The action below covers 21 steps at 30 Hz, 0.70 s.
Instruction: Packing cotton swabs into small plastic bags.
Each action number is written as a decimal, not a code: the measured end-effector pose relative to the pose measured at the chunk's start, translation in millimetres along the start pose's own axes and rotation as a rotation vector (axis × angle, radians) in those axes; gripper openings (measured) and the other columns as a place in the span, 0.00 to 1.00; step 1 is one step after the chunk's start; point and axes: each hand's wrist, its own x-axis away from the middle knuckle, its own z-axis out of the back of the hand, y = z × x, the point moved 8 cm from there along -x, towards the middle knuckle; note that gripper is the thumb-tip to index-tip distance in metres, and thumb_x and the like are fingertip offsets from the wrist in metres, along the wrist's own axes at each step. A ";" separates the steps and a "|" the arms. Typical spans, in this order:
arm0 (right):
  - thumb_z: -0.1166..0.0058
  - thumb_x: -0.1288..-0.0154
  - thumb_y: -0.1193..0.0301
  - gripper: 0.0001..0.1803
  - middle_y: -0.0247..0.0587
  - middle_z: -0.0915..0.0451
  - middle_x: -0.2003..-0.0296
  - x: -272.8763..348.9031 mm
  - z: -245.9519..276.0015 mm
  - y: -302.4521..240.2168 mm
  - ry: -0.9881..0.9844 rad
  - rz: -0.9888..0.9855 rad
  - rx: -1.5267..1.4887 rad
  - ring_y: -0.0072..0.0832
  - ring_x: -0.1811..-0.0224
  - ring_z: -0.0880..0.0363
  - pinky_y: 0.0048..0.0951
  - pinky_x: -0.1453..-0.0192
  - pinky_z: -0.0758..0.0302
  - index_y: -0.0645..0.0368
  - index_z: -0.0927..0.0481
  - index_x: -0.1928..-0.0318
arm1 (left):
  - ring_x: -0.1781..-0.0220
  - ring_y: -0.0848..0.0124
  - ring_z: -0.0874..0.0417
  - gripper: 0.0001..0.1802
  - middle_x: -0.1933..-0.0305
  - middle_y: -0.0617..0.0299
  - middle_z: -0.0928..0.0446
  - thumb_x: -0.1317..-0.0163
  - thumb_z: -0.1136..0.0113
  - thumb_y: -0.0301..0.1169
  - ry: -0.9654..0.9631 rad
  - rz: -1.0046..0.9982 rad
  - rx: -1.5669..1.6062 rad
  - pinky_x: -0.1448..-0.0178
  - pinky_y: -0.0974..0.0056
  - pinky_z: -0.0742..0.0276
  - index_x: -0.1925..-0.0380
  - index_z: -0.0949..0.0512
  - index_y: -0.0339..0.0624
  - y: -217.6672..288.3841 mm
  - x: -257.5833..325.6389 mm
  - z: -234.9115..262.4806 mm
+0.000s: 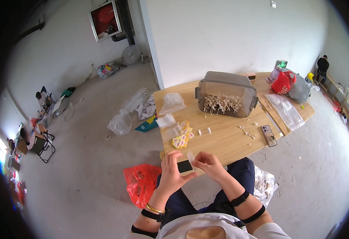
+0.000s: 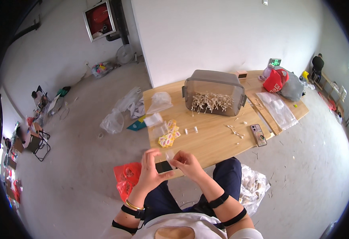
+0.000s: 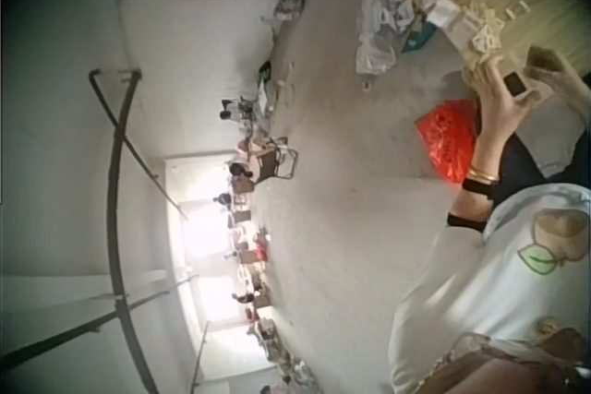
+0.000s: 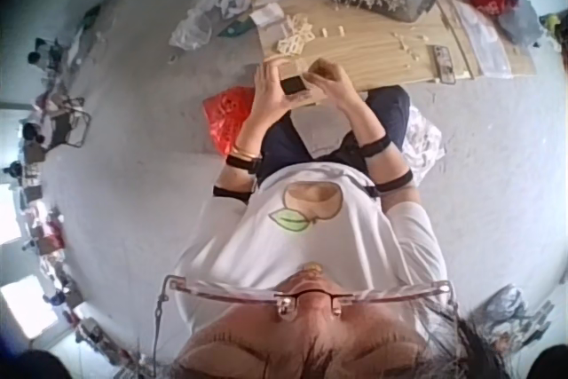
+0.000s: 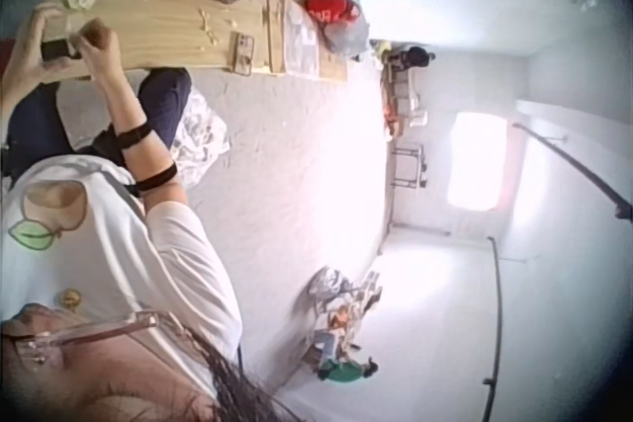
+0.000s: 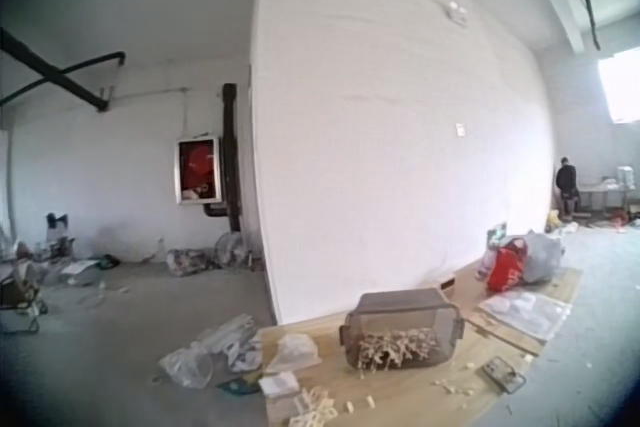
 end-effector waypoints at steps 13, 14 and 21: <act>0.37 0.33 0.72 0.07 0.28 0.22 0.71 3.3 -18.3 19.1 -0.054 -0.016 -0.206 0.14 0.68 0.26 0.19 0.62 0.29 0.61 0.21 0.65 | 0.52 0.55 0.22 0.41 0.55 0.55 0.25 0.58 0.18 0.38 -0.167 0.015 0.006 0.46 0.54 0.25 0.45 0.30 0.43 -17.7 6.6 -9.6; 0.36 0.34 0.72 0.07 0.28 0.22 0.72 3.3 -19.8 20.2 -0.056 -0.029 -0.216 0.14 0.69 0.27 0.19 0.63 0.30 0.61 0.21 0.65 | 0.52 0.55 0.22 0.41 0.55 0.55 0.25 0.58 0.18 0.38 -0.165 0.020 0.005 0.46 0.54 0.25 0.45 0.30 0.43 -19.6 7.6 -9.1; 0.37 0.32 0.69 0.08 0.28 0.22 0.72 0.5 -31.4 44.1 -0.078 -0.063 -0.139 0.14 0.69 0.26 0.19 0.63 0.29 0.62 0.19 0.62 | 0.48 0.54 0.22 0.35 0.53 0.56 0.24 0.57 0.19 0.38 -0.082 -0.074 0.022 0.45 0.54 0.25 0.50 0.27 0.44 -26.8 16.5 -2.0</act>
